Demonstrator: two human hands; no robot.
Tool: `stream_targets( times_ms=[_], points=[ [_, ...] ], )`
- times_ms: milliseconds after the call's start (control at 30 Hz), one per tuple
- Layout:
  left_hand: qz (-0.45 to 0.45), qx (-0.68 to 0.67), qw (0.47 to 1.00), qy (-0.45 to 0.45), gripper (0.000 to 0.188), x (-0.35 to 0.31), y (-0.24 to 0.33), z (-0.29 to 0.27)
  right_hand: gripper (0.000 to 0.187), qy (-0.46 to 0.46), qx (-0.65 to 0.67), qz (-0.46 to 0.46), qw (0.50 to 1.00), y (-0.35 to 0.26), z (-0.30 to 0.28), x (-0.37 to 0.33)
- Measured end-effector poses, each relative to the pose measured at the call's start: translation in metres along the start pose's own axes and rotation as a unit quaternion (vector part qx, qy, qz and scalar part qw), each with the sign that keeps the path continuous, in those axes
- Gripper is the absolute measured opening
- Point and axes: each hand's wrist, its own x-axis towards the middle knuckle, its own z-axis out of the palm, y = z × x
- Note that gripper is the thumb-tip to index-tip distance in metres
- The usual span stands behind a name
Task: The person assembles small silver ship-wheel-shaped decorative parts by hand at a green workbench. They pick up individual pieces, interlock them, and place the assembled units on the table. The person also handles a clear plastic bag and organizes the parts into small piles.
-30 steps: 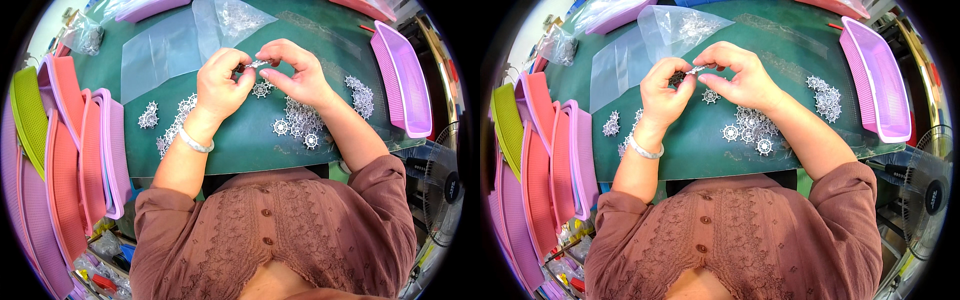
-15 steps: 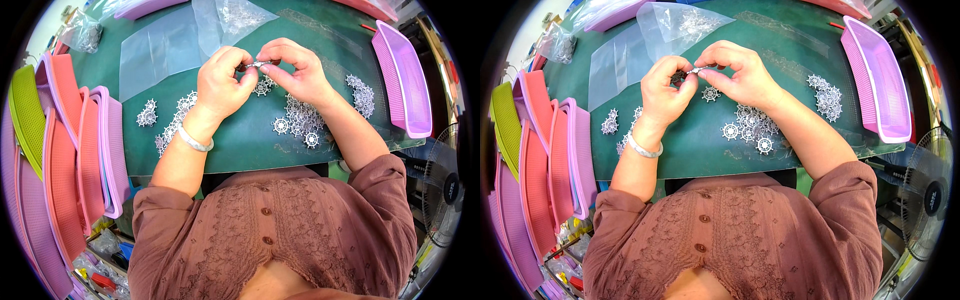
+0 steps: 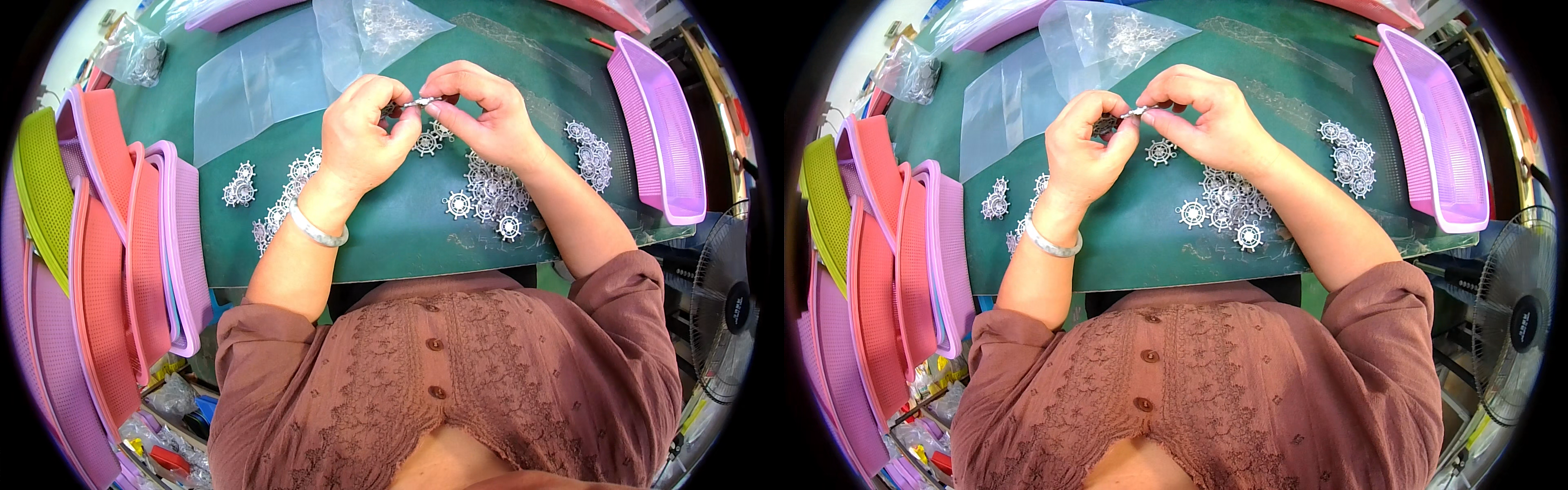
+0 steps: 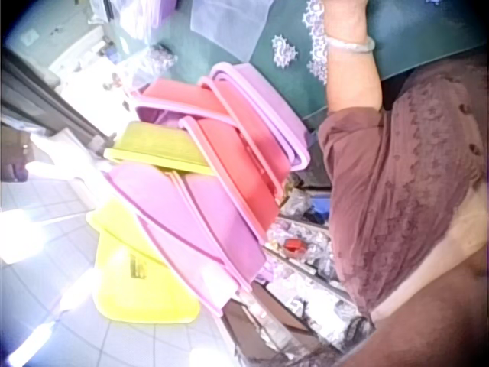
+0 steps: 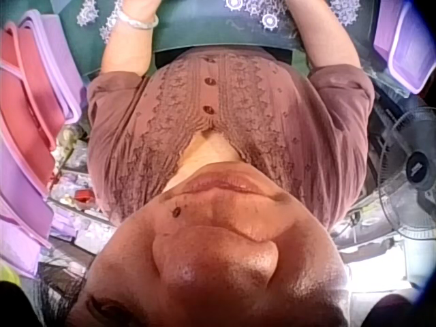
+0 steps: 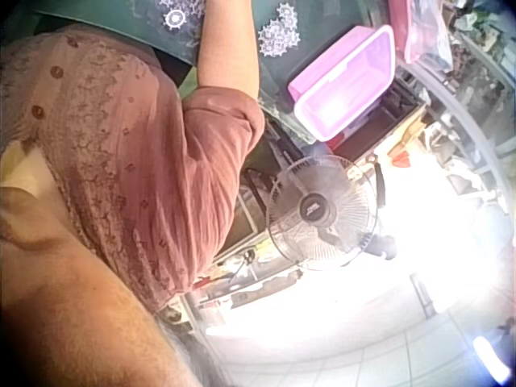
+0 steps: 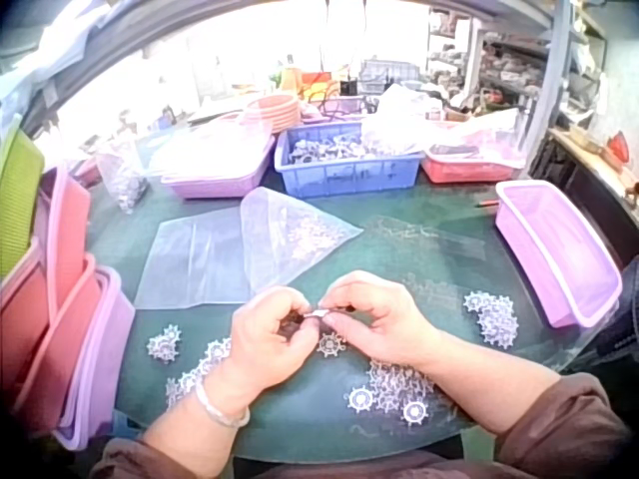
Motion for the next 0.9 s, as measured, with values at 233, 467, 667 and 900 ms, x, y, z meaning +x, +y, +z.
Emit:
stream_targets(
  times_ms=[233, 467, 667, 900],
  points=[
    [0.001, -0.002, 1.0, 0.004, 0.01, 0.0002, 0.0, -0.0002, 0.012, 0.0, -0.002, 0.003, 1.0, 0.0017, 0.0005, -0.0004],
    [0.007, 0.0, 1.0, 0.004, 0.01, 0.0005, 0.0009, -0.0009, 0.011, -0.001, 0.003, 0.008, 1.0, 0.0018, 0.0004, -0.0007],
    [0.015, -0.011, 1.0, 0.006, 0.01, 0.0001, 0.0005, -0.0005, 0.011, -0.006, 0.0, 0.007, 1.0, 0.0027, 0.0005, -0.0008],
    [0.022, -0.01, 1.0, 0.004, 0.012, 0.0006, 0.0004, -0.0004, 0.01, 0.01, 0.046, 0.061, 0.997, 0.0056, 0.0012, -0.0037]
  ],
)
